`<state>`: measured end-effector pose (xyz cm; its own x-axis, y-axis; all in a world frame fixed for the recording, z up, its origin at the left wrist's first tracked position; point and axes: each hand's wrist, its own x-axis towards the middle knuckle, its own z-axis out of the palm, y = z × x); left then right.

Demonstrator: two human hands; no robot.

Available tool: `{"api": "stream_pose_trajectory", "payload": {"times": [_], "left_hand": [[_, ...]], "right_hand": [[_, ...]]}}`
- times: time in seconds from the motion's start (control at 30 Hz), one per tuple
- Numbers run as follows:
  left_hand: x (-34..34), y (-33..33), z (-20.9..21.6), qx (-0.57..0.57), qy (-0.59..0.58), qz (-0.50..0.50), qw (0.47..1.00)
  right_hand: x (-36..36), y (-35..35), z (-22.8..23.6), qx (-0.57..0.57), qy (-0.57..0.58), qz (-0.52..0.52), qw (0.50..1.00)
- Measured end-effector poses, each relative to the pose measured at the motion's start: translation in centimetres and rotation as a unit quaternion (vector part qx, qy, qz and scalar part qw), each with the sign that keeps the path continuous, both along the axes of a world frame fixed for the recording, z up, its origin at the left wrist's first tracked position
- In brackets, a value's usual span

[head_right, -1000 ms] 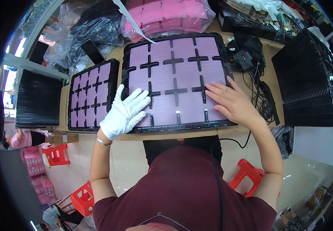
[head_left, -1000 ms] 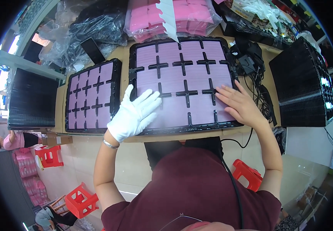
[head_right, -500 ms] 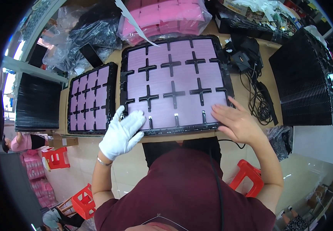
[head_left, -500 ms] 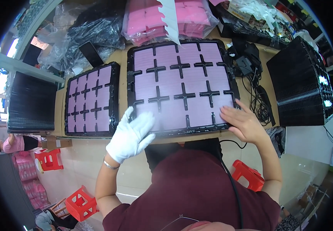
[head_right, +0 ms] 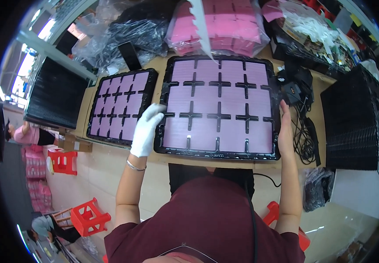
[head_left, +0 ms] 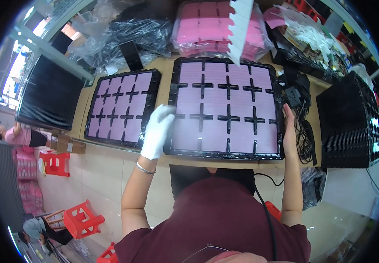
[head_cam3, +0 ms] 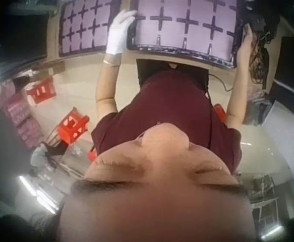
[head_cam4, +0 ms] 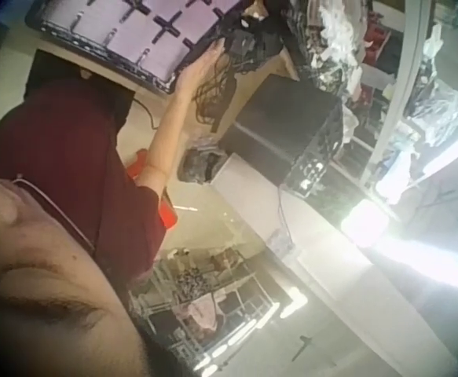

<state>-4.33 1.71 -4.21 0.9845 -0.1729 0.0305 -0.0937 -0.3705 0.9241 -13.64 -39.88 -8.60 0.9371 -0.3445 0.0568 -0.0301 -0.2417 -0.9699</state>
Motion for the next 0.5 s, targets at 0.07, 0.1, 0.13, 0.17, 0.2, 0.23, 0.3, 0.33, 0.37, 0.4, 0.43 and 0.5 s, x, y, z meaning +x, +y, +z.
{"api": "stream_pose_trajectory", "payload": {"times": [0.07, 0.1, 0.13, 0.17, 0.2, 0.23, 0.3, 0.33, 0.37, 0.4, 0.43, 0.5], "left_hand": [[-0.2, -0.2, 1.9, -0.024, -0.004, -0.127, 0.992], [-0.7, -1.5, 3.4, -0.038, 0.074, -0.069, 0.994], [-1.0, -2.7, 4.5, -0.053, 0.151, -0.013, 0.987], [-1.0, -2.5, 3.8, 0.071, 0.041, 0.054, 0.995], [-0.7, -2.1, 2.6, 0.195, -0.073, 0.121, 0.971], [0.3, -0.1, 0.9, 0.139, -0.029, 0.069, 0.988], [0.9, 0.6, 0.6, -0.057, 0.139, -0.006, 0.989], [0.9, 0.4, 1.0, -0.095, 0.155, -0.003, 0.983], [0.8, 0.4, 0.7, -0.095, 0.155, 0.003, 0.983], [0.9, 0.1, 0.4, -0.114, 0.141, 0.006, 0.983], [0.8, -0.2, 0.4, -0.134, 0.127, 0.011, 0.983], [-0.1, -0.8, 2.5, -0.004, 0.115, 0.02, 0.993]], "right_hand": [[-0.1, 0.1, -0.1, -0.006, 0.001, 0.008, 1.0], [-0.2, 0.1, 0.1, -0.009, 0.002, 0.012, 1.0], [-0.2, 0.1, 0.1, -0.012, 0.003, 0.014, 1.0], [-0.4, 0.2, 0.2, -0.016, 0.004, 0.016, 1.0], [-0.3, 0.3, 0.3, -0.017, 0.001, 0.019, 1.0], [-0.1, 0.5, 0.5, -0.018, -0.001, 0.021, 1.0], [0.1, 0.9, 0.9, -0.021, -0.002, 0.023, 1.0], [0.1, 1.0, 1.2, -0.022, -0.002, 0.025, 0.999], [-0.1, 1.4, 1.7, -0.029, -0.002, 0.018, 0.999], [0.0, 1.1, 1.4, -0.02, -0.018, 0.029, 0.999], [-0.1, 0.9, 1.3, -0.01, -0.016, 0.029, 0.999], [-0.2, 0.9, 1.2, 0.0, -0.015, 0.037, 0.999]]}}
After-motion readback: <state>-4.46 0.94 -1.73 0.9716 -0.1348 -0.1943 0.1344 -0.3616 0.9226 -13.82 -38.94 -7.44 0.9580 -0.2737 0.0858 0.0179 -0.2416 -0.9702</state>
